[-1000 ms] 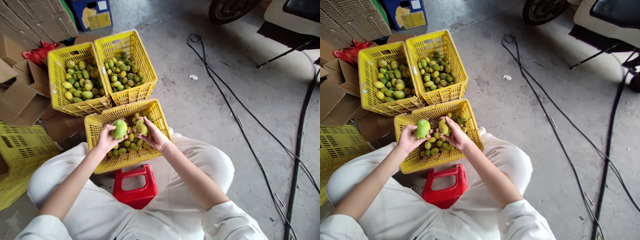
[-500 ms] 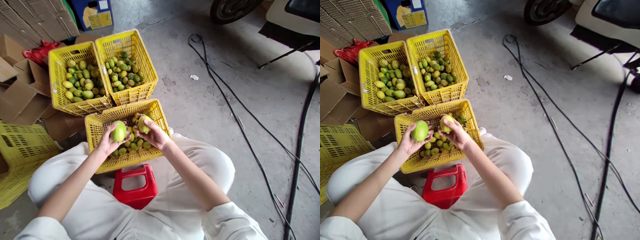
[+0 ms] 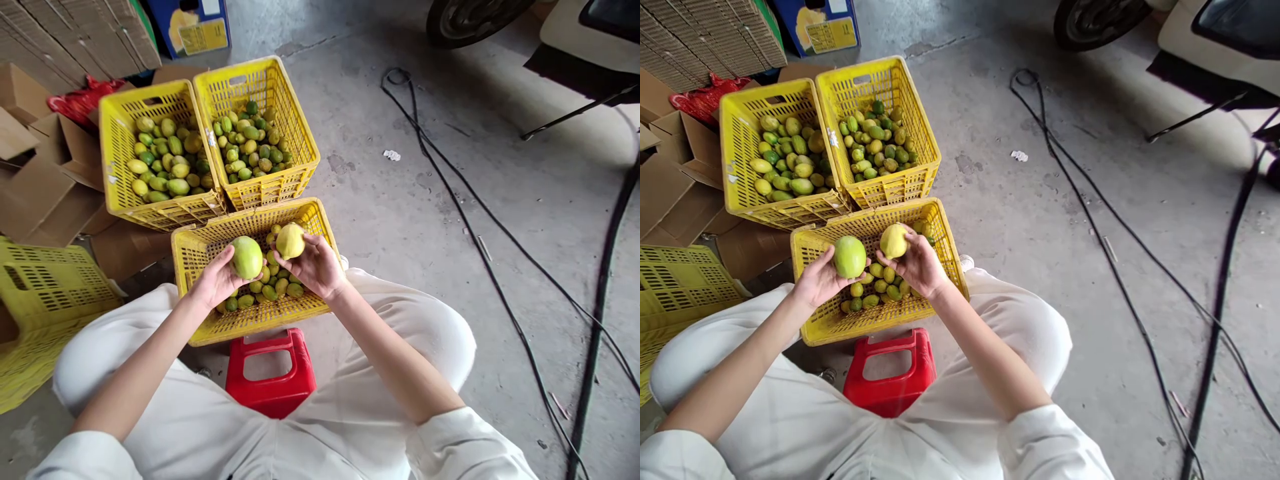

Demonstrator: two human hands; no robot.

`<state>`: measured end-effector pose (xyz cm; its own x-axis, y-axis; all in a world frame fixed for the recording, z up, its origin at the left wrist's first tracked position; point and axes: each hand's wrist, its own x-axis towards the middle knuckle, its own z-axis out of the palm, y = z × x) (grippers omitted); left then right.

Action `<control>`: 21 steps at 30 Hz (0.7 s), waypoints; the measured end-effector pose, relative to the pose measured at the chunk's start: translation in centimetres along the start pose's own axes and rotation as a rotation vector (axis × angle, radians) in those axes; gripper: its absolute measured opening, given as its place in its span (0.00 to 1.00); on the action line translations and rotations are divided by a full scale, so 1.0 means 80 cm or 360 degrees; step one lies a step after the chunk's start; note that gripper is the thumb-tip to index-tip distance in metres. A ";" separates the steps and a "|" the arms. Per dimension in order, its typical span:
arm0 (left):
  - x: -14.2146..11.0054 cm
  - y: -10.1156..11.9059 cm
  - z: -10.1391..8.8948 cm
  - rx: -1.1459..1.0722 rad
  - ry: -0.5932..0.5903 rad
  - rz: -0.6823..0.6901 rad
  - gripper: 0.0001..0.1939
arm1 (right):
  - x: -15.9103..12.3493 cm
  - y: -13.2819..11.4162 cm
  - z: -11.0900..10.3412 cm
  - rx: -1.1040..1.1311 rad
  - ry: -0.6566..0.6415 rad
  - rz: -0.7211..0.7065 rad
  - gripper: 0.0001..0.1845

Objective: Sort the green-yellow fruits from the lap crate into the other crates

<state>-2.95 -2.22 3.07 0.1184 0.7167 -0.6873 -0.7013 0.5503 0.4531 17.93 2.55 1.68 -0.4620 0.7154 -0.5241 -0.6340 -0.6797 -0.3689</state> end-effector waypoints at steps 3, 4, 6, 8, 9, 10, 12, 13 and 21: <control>0.006 -0.005 -0.006 0.0017 0.0052 0.0067 0.20 | -0.003 0.003 0.000 -0.0085 0.0023 -0.0089 0.21; 0.007 -0.006 -0.007 0.0006 0.0069 0.0074 0.20 | -0.003 0.004 0.000 -0.0116 0.0038 -0.0075 0.22; 0.007 -0.006 -0.004 -0.0016 0.0097 0.0074 0.20 | -0.002 0.007 -0.001 -0.0158 0.0090 -0.0015 0.21; 0.005 -0.003 0.001 -0.0046 0.0119 0.0052 0.18 | 0.001 0.008 -0.003 -0.0140 0.0152 0.0058 0.16; 0.003 -0.001 0.004 -0.0070 0.0133 0.0033 0.17 | 0.003 0.009 -0.004 -0.0108 0.0168 0.0095 0.14; 0.002 0.001 0.006 -0.0101 0.0148 0.0015 0.17 | 0.005 0.009 -0.005 -0.0063 0.0168 0.0126 0.12; 0.000 0.004 0.008 -0.0175 0.0160 0.0005 0.18 | 0.007 0.009 -0.007 0.0035 0.0128 0.0151 0.11; -0.001 0.006 0.008 -0.0207 0.0151 0.0014 0.19 | 0.008 0.008 -0.007 0.0075 0.0099 0.0144 0.12; 0.002 0.007 0.006 -0.0136 0.0122 0.0076 0.16 | 0.003 0.000 0.000 0.0050 0.0031 -0.0004 0.12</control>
<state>-3.02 -1.59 3.48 0.0316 0.7043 -0.7092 -0.7625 0.4757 0.4385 17.85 2.75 1.54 -0.4484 0.7136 -0.5383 -0.6544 -0.6723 -0.3461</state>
